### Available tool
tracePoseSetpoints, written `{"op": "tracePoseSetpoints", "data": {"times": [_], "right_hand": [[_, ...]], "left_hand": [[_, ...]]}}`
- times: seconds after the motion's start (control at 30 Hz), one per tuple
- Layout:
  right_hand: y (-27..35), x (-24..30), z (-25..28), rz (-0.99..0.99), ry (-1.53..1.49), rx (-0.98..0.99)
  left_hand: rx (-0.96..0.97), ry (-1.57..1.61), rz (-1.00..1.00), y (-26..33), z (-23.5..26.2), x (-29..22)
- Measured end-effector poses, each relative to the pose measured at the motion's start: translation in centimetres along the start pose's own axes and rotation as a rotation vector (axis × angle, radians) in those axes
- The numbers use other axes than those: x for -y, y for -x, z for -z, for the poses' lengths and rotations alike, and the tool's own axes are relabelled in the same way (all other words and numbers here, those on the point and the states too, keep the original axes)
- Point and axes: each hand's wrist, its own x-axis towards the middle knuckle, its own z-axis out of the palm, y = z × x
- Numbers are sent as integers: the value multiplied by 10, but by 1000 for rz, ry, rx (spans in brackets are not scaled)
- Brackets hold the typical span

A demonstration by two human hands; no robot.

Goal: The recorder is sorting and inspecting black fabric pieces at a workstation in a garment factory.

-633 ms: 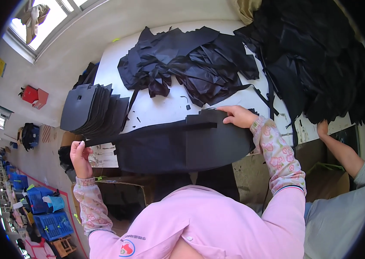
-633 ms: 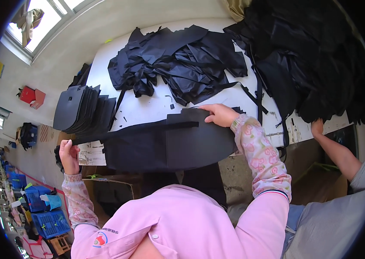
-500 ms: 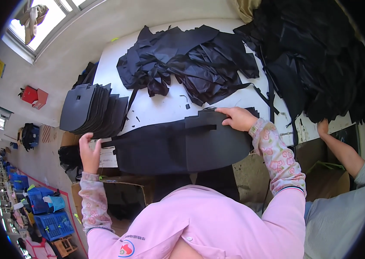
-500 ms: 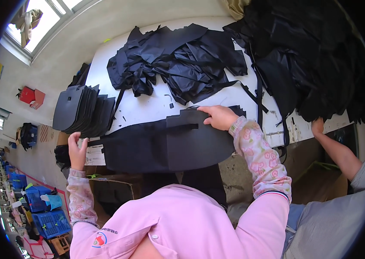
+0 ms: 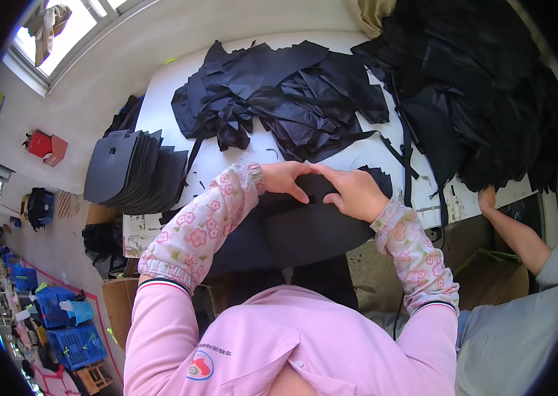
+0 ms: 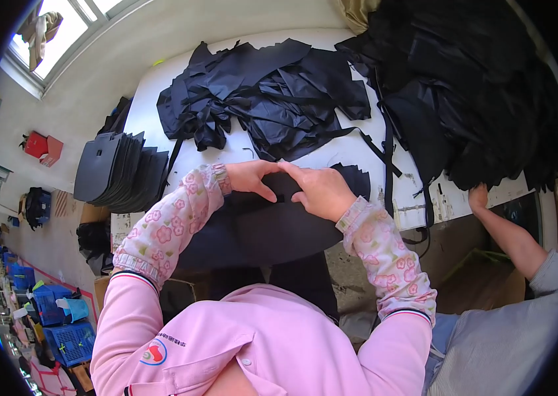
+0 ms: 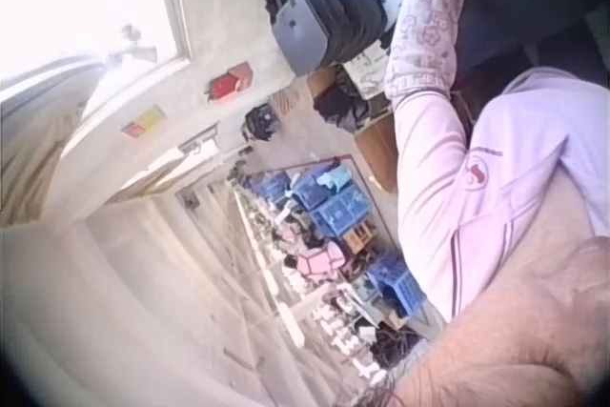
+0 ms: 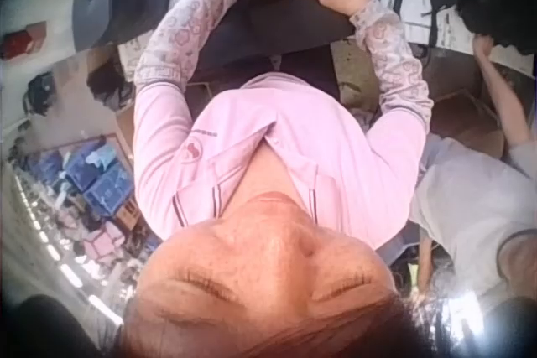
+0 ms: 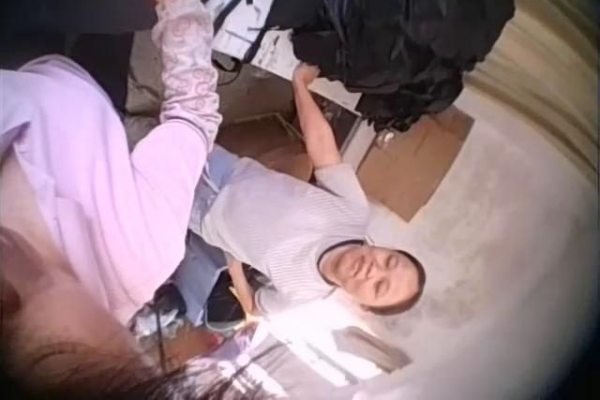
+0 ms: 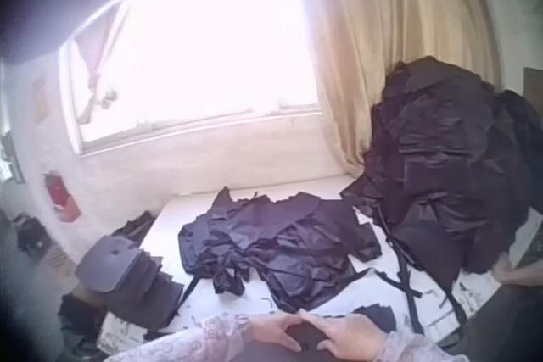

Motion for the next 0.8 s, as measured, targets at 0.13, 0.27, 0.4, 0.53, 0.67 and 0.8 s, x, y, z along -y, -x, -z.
{"op": "tracePoseSetpoints", "data": {"times": [0.13, 0.27, 0.4, 0.53, 0.67, 0.8], "right_hand": [[9, -2, 1, 8, 79, -61], [12, -3, -6, 27, 139, -110], [15, -2, -6, 40, 184, -123], [15, 0, -8, 20, 209, -126], [13, -7, -16, 14, 188, -197], [15, -29, -26, -108, 141, -112]], "left_hand": [[33, -33, 73, -10, 0, -2], [50, -1, 39, -10, -1, -5], [72, 9, 86, -10, -4, -11], [80, 44, 79, -12, -4, -3], [-131, 74, -29, -13, -8, 11], [-526, -871, -232, 0, -45, -25]]}}
